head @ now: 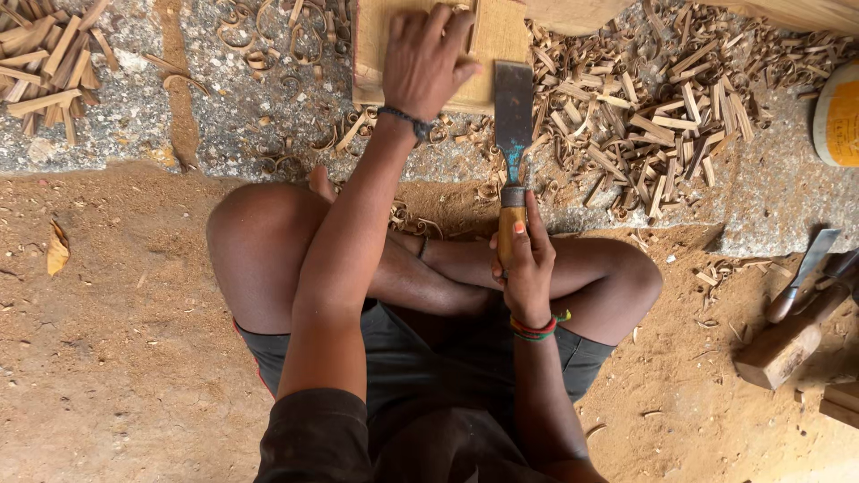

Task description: The person sits on the ground and uses a chisel to carve a rectangular wooden block. They repeatedly strike the chisel with a mallet to remove wood shavings and shape the block. The person occasionally pauses to clear debris from the work surface.

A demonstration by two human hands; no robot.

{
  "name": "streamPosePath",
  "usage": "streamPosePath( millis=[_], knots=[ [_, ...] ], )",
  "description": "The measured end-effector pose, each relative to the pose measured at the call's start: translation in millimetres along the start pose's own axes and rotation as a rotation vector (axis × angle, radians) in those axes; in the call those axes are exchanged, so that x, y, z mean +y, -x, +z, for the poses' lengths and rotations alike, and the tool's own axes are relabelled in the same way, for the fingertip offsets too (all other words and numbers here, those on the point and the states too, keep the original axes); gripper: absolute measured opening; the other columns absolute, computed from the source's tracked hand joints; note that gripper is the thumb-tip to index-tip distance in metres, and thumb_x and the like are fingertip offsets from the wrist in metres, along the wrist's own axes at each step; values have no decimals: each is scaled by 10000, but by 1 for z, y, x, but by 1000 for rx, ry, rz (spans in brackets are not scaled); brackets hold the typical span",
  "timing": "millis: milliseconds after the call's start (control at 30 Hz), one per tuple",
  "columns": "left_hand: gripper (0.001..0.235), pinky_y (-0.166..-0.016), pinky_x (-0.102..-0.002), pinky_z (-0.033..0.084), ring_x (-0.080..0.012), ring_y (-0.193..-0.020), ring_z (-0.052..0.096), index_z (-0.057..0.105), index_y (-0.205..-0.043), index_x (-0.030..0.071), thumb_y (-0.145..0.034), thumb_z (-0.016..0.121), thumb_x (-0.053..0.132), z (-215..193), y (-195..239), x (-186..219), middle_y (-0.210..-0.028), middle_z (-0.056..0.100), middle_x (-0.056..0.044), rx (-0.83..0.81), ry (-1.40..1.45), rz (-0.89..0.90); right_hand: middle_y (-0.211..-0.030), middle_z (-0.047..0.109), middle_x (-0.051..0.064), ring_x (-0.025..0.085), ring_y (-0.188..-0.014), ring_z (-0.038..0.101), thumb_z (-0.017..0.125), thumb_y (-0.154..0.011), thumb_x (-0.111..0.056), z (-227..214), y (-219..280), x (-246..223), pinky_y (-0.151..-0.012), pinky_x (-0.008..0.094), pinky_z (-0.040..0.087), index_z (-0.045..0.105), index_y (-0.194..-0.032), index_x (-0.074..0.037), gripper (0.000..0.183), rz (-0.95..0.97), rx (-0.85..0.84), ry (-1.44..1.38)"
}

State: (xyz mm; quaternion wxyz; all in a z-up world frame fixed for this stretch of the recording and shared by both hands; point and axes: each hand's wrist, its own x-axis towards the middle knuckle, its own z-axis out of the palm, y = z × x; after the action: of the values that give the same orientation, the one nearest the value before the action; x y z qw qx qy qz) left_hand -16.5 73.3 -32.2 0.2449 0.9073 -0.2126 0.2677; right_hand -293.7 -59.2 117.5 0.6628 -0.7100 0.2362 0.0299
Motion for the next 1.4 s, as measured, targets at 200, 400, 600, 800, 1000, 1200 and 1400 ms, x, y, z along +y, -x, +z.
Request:
streamPosePath(
  millis=[200, 400, 600, 800, 1000, 1200, 1400],
  knots=[
    [807, -942, -487, 506, -254, -1014, 624, 502, -1406, 127, -874, 825, 640, -22, -10, 56, -1149, 651, -118, 29, 416, 198, -784, 600, 69, 76, -472, 475, 460, -1084, -305, 0, 0, -11, -403, 216, 370, 314, -1633, -93, 607, 68, -6, -30],
    [406, -607, -367, 541, -179, -556, 564, 661, -1006, 103, -980, 730, 502, -15, -2, 109, -618, 601, -34, -391, 643, 410, -773, 603, 81, 84, -457, 474, 431, -1088, -311, 2, -3, -18, -392, 223, 370, 307, -1630, -82, 601, 92, -48, 16],
    [521, -414, -326, 469, -97, -385, 428, 571, -638, 162, -1068, 618, 454, 17, 9, 116, -480, 499, 26, -565, 743, 408, -767, 598, 90, 87, -453, 462, 414, -1098, -280, 7, -3, -16, -394, 227, 373, 295, -1634, -81, 584, 107, -50, -11],
    [500, -463, -314, 488, -76, -389, 474, 617, -640, 180, -1049, 602, 467, 7, 7, 101, -476, 538, 33, -388, 699, 423, -786, 606, 84, 79, -474, 468, 404, -1104, -258, 10, -6, -16, -420, 224, 391, 297, -1642, -84, 576, 71, -72, -4],
    [531, -427, -335, 443, -117, -377, 459, 661, -630, 169, -1024, 617, 523, -8, 4, 95, -446, 527, 9, -394, 632, 319, -764, 607, 77, 78, -456, 482, 404, -1091, -256, 5, -15, -15, -384, 231, 389, 320, -1618, -93, 558, 67, -74, 116],
    [521, -399, -332, 425, -97, -357, 444, 649, -622, 177, -1003, 629, 530, -14, 1, 91, -431, 495, 31, -385, 654, 267, -773, 598, 68, 70, -488, 480, 416, -1099, -283, 18, -10, -13, -414, 229, 394, 299, -1634, -93, 580, 56, -75, 78],
    [565, -378, -323, 408, -104, -360, 427, 592, -574, 167, -1014, 649, 517, -8, -1, 81, -425, 478, 27, -522, 631, 281, -781, 583, 60, 70, -500, 473, 436, -1094, -344, 44, -5, -5, -414, 230, 360, 280, -1642, -72, 631, 12, -43, 56]
  ],
)
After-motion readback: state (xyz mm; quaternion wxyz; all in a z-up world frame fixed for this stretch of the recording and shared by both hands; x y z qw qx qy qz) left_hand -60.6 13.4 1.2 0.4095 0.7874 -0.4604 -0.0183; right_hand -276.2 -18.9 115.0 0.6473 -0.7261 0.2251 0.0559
